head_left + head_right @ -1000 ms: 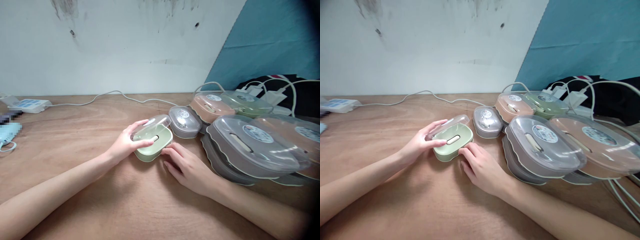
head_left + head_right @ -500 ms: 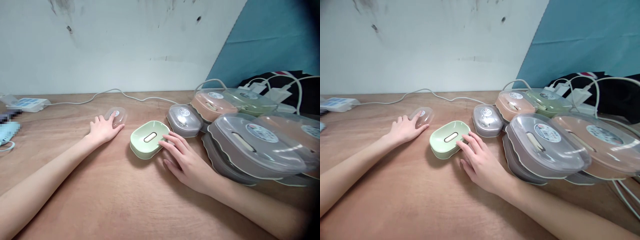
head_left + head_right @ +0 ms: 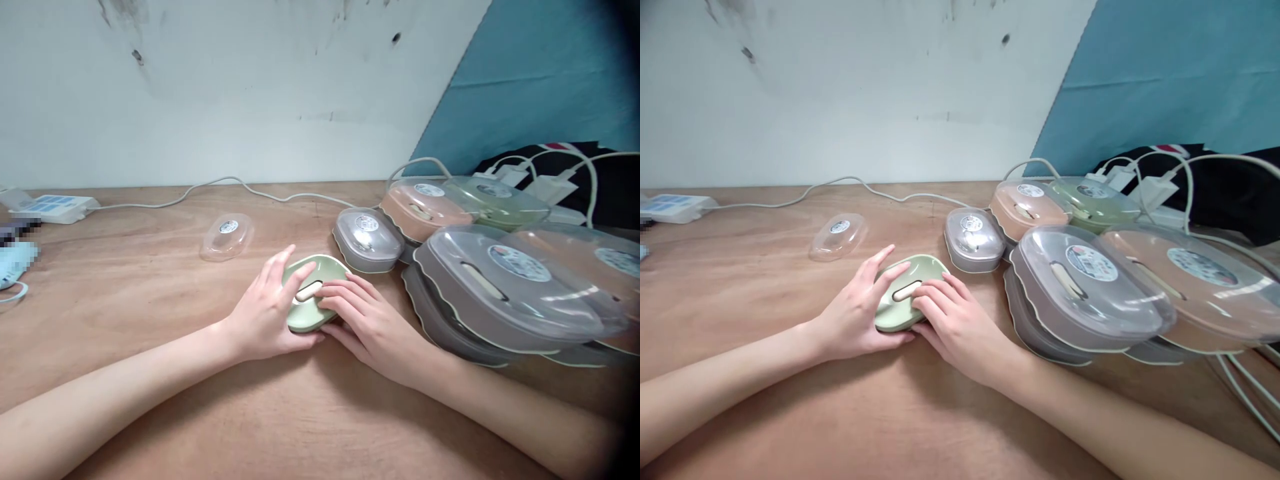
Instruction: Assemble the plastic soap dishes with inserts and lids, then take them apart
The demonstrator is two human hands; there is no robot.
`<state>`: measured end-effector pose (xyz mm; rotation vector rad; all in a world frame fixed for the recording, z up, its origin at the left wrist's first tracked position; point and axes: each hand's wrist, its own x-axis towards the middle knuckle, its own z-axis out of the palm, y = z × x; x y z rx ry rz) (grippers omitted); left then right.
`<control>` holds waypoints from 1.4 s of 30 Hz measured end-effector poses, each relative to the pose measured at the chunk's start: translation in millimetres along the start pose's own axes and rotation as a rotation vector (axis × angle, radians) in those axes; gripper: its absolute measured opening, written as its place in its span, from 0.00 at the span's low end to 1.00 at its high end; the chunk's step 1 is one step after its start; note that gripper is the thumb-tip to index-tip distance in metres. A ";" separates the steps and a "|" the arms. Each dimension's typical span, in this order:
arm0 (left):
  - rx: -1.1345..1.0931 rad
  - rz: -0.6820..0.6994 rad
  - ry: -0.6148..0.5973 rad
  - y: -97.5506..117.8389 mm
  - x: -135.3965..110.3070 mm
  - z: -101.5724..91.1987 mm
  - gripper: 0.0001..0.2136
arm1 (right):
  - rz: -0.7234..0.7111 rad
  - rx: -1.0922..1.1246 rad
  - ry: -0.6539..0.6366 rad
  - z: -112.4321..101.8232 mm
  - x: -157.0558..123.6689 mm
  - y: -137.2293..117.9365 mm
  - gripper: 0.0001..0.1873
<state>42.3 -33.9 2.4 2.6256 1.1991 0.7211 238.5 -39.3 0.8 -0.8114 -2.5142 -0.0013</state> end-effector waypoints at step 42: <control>0.450 -0.304 0.075 -91.9 17.6 -24.4 0.26 | 0.394 -0.192 0.021 2.8 -7.0 8.2 0.21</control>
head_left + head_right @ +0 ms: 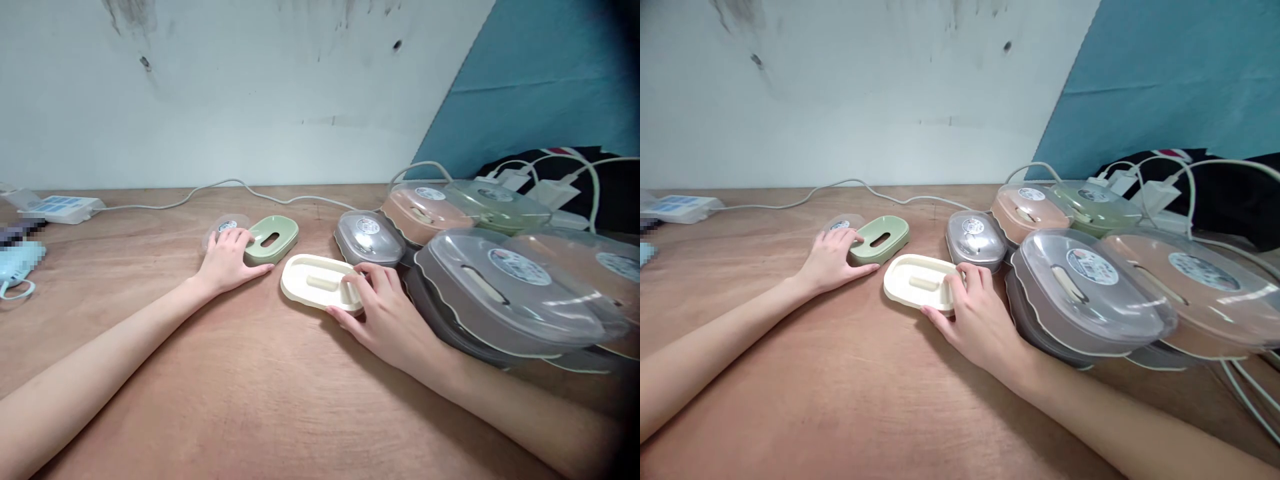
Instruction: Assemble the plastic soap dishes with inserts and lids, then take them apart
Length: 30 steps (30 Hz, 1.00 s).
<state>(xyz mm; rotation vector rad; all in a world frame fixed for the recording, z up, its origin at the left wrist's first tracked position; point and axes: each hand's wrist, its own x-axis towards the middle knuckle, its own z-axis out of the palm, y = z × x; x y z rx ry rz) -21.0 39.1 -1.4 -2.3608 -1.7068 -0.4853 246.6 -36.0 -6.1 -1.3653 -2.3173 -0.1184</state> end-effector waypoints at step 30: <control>-0.018 -0.119 0.003 2.3 -4.5 2.7 0.24 | -0.121 0.039 0.019 13.9 14.7 -12.9 0.08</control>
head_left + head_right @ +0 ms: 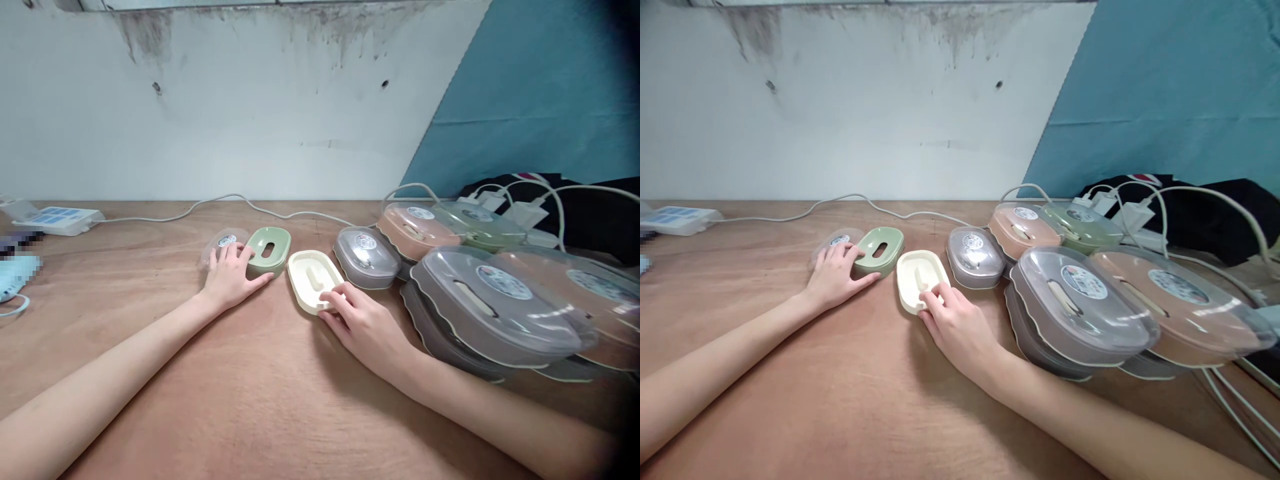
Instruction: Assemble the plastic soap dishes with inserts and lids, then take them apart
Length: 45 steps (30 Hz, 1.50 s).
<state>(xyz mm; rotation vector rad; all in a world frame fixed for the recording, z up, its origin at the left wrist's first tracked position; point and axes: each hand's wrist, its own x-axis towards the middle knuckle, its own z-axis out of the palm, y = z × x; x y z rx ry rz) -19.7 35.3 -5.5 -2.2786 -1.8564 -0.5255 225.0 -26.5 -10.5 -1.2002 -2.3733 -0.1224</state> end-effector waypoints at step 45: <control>-0.081 0.119 -0.083 -11.7 -0.6 -2.3 0.19 | 0.131 -0.497 0.050 -9.8 3.7 -20.7 0.29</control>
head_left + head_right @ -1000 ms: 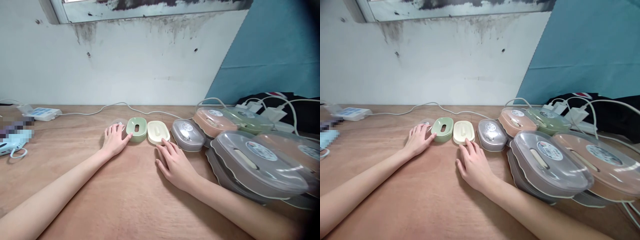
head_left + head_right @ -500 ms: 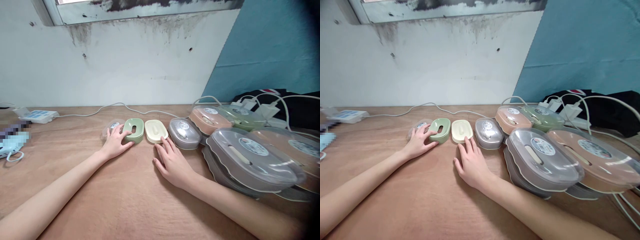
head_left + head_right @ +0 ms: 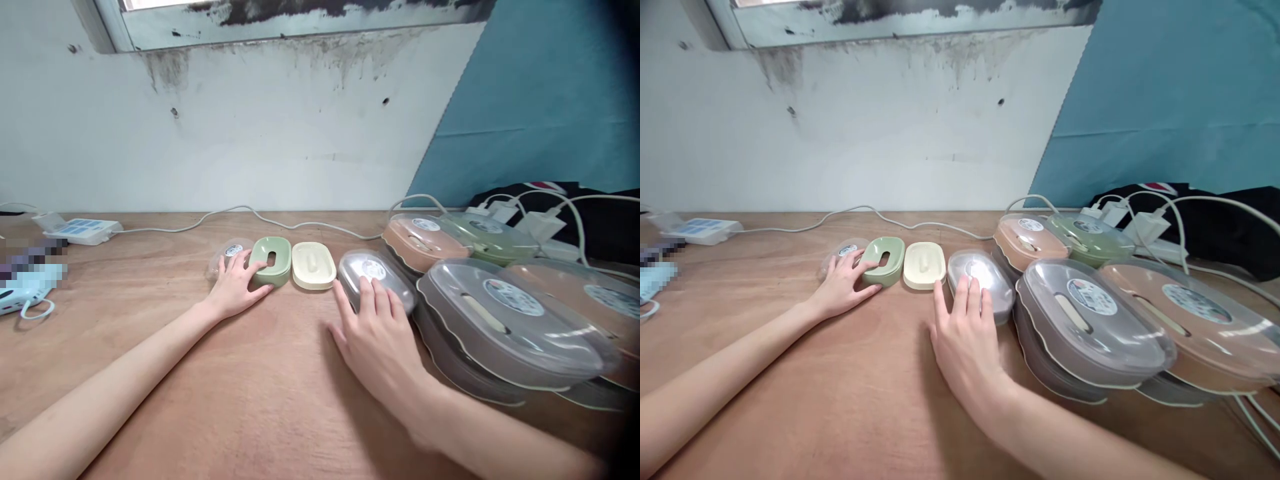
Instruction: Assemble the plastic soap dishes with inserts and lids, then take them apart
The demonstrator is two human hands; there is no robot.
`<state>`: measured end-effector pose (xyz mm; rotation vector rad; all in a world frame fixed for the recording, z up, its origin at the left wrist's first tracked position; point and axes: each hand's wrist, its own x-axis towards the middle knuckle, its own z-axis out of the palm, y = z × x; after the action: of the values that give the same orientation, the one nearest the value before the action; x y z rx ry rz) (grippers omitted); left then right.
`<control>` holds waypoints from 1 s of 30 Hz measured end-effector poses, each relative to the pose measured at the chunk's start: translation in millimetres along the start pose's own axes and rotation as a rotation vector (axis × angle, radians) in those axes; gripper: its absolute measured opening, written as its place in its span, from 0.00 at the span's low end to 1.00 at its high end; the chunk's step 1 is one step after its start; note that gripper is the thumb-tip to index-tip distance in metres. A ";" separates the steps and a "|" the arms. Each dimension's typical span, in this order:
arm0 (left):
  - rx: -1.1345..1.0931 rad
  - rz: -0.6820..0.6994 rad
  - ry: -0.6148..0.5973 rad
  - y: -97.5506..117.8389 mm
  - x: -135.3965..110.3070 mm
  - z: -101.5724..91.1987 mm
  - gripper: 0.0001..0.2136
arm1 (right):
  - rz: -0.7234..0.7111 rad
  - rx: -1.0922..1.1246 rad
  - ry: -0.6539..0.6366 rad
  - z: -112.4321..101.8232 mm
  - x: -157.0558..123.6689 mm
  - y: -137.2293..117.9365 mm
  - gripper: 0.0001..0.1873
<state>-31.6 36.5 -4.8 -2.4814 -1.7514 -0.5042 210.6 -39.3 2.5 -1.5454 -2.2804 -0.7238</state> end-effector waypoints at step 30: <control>-0.497 0.493 -0.479 54.2 -17.0 -69.8 0.37 | -0.172 1.072 -0.246 -0.4 -28.9 17.5 0.56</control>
<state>-2.4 -14.5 63.3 -3.4736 -1.1139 -0.3473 237.7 -56.8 -7.4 -0.9261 -2.3046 0.6422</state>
